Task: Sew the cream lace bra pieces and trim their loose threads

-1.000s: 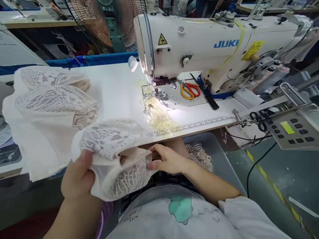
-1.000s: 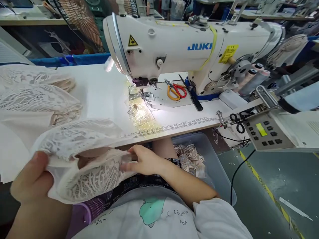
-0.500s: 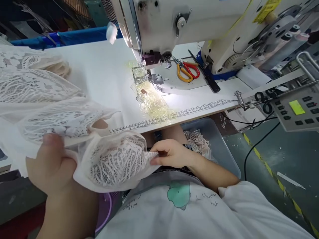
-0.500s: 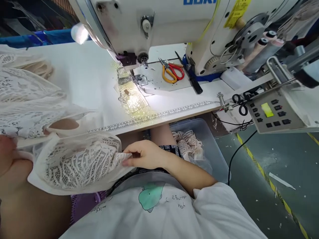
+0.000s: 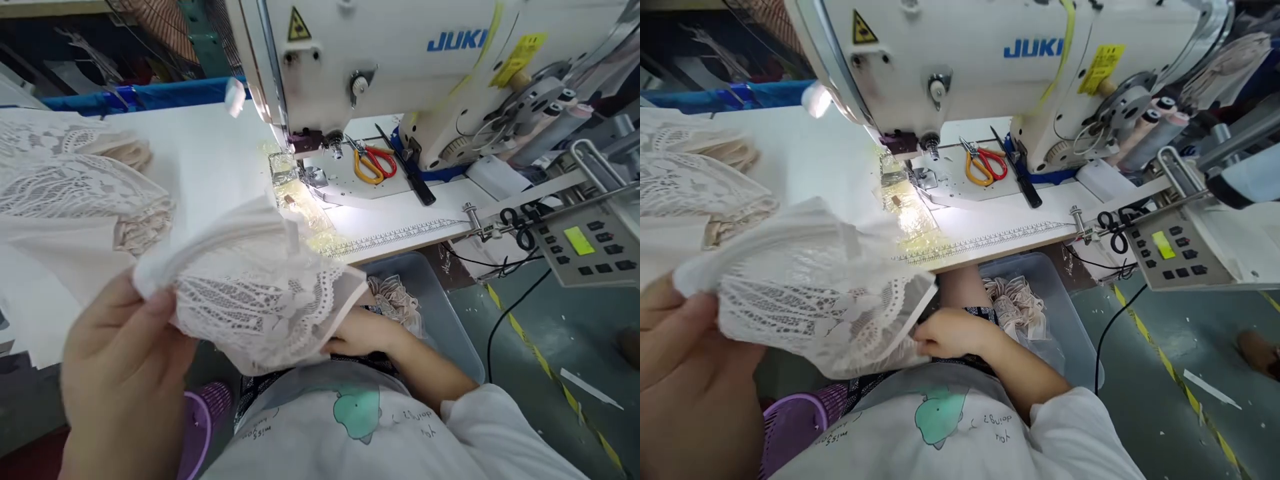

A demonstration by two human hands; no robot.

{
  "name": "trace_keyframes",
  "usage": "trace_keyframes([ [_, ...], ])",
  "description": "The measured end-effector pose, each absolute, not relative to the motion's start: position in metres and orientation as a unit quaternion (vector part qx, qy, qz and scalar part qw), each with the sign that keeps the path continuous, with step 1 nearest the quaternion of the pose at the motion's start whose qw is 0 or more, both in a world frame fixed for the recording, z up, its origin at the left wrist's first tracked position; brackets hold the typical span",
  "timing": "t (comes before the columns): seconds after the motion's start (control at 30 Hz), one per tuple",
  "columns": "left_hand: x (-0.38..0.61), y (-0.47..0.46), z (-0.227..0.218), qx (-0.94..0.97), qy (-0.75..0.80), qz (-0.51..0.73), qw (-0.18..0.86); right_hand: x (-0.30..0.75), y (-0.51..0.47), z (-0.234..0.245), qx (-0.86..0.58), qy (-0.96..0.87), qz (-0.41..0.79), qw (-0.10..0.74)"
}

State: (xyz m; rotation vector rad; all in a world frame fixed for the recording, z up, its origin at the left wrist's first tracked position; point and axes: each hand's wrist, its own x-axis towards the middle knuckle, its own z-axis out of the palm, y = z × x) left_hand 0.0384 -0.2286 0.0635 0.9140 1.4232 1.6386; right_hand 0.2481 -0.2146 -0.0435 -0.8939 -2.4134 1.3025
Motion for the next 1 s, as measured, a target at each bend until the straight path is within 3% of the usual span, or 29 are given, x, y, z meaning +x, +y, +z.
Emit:
trace_keyframes([
  [0.07,0.036,-0.233,0.060,0.336,0.553,0.621,0.442,0.262,-0.209,-0.036,-0.308,-0.811,0.471,0.160],
  [0.2,0.037,-0.242,0.040,0.360,0.532,0.587,0.494,0.271,-0.202,-0.016,-0.408,-0.673,0.477,0.391],
  [0.27,0.039,-0.247,0.031,0.387,0.531,0.575,0.487,0.265,-0.204,-0.007,-0.379,-0.646,0.501,0.434],
  [0.57,0.019,-0.257,0.005,0.412,0.555,0.424,0.585,0.242,-0.215,-0.009,-0.371,-0.551,0.635,0.395],
  [0.77,0.028,-0.260,0.007,0.344,0.590,0.474,0.555,0.253,-0.220,-0.014,-0.453,-0.557,0.507,0.477],
  [0.9,0.028,-0.259,0.010,0.363,0.591,0.449,0.563,0.248,-0.223,-0.005,-0.400,-0.627,0.529,0.408],
  [1.0,0.024,-0.260,0.010,0.365,0.581,0.439,0.580,0.241,-0.221,-0.002,-0.390,-0.560,0.632,0.368],
])
